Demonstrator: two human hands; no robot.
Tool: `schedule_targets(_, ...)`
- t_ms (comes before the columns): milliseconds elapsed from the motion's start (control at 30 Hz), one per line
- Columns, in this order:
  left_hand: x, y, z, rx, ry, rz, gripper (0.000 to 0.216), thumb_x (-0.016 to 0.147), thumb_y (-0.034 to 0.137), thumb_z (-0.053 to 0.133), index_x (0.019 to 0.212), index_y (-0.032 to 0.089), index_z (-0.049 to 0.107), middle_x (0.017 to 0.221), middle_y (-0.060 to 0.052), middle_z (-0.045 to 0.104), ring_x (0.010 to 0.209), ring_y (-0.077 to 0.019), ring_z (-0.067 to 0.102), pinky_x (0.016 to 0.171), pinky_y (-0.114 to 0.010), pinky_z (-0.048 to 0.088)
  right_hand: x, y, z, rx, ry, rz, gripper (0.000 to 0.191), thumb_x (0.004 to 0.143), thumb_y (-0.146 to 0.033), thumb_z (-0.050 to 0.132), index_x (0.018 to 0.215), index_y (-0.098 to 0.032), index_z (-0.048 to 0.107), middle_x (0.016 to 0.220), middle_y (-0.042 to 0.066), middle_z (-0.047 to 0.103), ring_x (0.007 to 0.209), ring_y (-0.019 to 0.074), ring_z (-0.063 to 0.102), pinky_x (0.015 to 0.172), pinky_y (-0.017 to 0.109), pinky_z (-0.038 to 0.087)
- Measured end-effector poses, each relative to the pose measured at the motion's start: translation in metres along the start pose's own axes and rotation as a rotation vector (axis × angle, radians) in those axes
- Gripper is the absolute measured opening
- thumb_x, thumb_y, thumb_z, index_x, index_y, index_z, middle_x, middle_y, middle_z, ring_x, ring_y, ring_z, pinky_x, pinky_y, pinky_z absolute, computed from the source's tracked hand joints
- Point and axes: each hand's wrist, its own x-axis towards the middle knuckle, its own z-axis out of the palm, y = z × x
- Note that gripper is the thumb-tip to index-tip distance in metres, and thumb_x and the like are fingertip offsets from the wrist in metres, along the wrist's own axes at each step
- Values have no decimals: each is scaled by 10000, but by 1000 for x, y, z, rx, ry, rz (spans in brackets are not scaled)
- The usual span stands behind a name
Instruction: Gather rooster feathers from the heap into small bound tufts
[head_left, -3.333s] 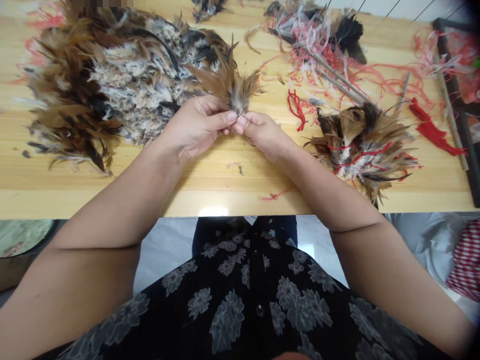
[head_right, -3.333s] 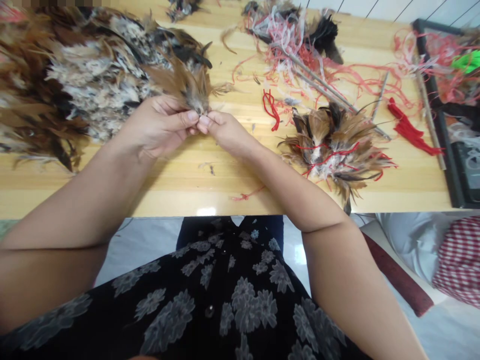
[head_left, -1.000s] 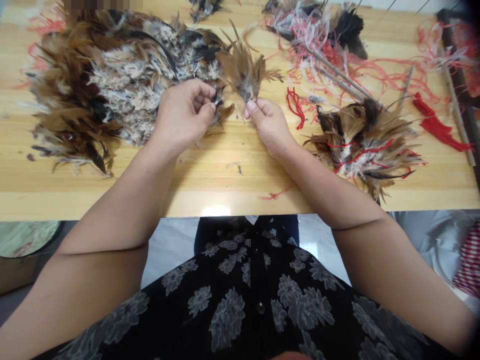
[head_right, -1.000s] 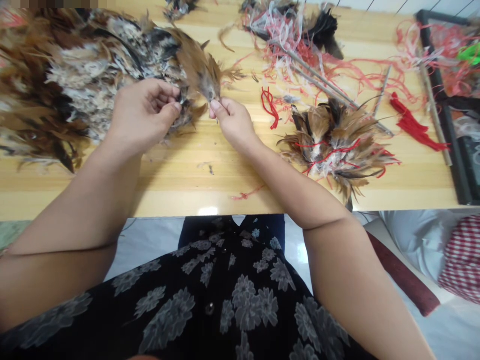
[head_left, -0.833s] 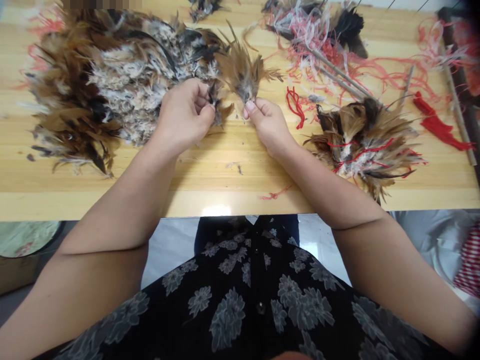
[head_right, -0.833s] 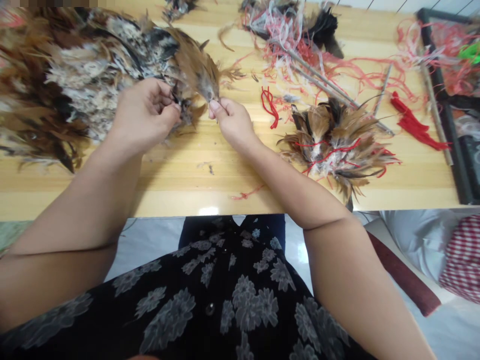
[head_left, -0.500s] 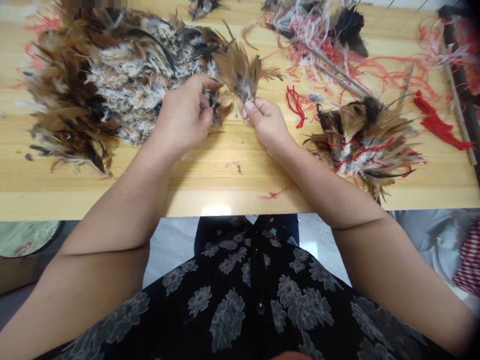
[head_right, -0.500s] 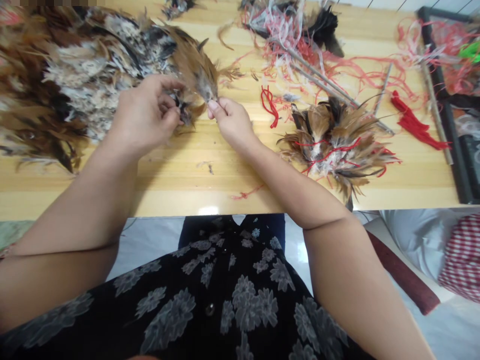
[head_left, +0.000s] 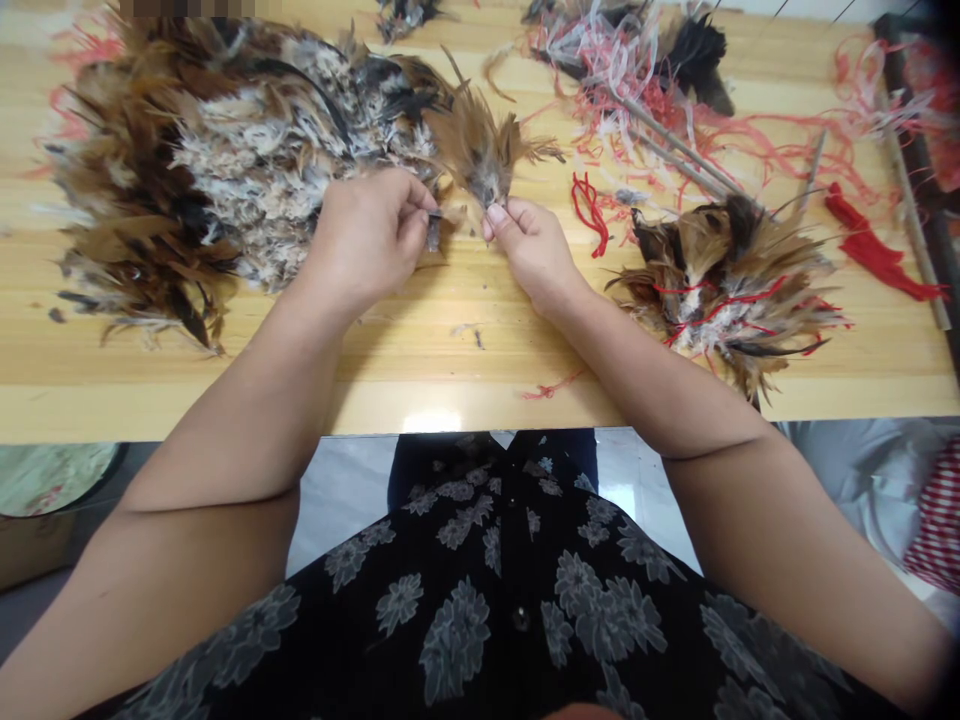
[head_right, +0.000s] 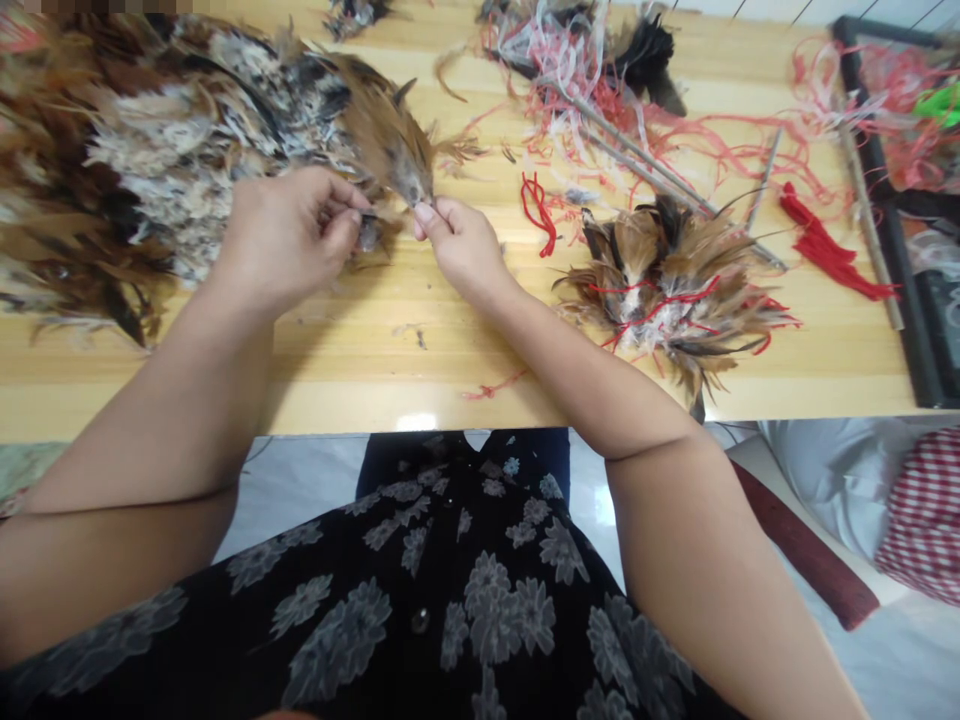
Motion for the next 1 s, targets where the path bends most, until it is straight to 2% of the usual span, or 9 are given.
schedule_targets(167,0,9,2,120,44,-55,122,1021,379,926,1046,348,810,924,-41,800,1080,-393,825,1251,-555,640,-1,-1,1,5,-4,-8,723,1263,-885,595,890,-267,628,879,-9,596,1011,204,717,1246,440,680)
schedule_targets(267,0,18,1,136,114,9,170,998,388,953,1017,322,797,1140,-102,813,1229,-411,794,1302,-604,627,-2,-3,2,21,-9,-18,719,1276,-860,587,874,-265,612,890,-5,606,1045,206,730,1265,437,669)
schedule_targets(333,1,20,1,100,159,34,205,999,413,977,1007,314,798,1206,-118,799,1228,-403,795,1244,-602,673,-2,-4,2,32,-6,-8,701,1277,-836,612,874,-263,610,898,-2,611,1047,205,728,1264,430,665)
schedule_targets(400,3,18,4,-41,179,9,219,1027,439,980,1014,329,791,1063,-81,791,1094,-369,823,1099,-565,738,-2,-5,2,34,0,7,680,1275,-818,637,885,-261,615,906,-1,609,1050,203,727,1259,424,666)
schedule_targets(467,5,15,12,-247,157,-49,243,1041,447,988,1008,355,765,883,-27,769,929,-333,834,909,-504,759,-4,-6,2,35,12,12,666,1274,-809,645,899,-259,622,921,0,612,1075,203,736,1256,417,665)
schedule_targets(533,5,15,21,-434,106,-114,297,1011,428,1020,982,357,733,831,-1,781,819,-302,834,768,-454,738,-5,-7,2,39,21,8,662,1276,-807,641,908,-257,633,942,3,631,1114,203,754,1257,409,663)
schedule_targets(667,-1,24,35,-629,-29,-191,444,938,438,1140,967,312,715,953,-9,872,881,-270,896,806,-418,773,-6,-10,3,58,15,4,654,1275,-793,655,910,-251,671,974,9,720,1123,197,788,1266,412,674)
schedule_targets(800,-3,27,39,-592,-53,-182,606,895,616,1235,972,299,723,981,-26,869,984,-302,921,796,-394,751,-6,-11,6,97,-35,5,629,1225,-791,764,917,-245,717,979,11,793,1154,216,847,1260,446,709)
schedule_targets(1000,2,15,40,-598,-32,-122,752,792,837,1261,890,292,754,888,-30,793,796,-253,814,664,-380,652,-7,-10,8,90,-61,-12,639,1204,-807,794,947,-222,791,1022,22,859,1169,214,883,1245,462,733)
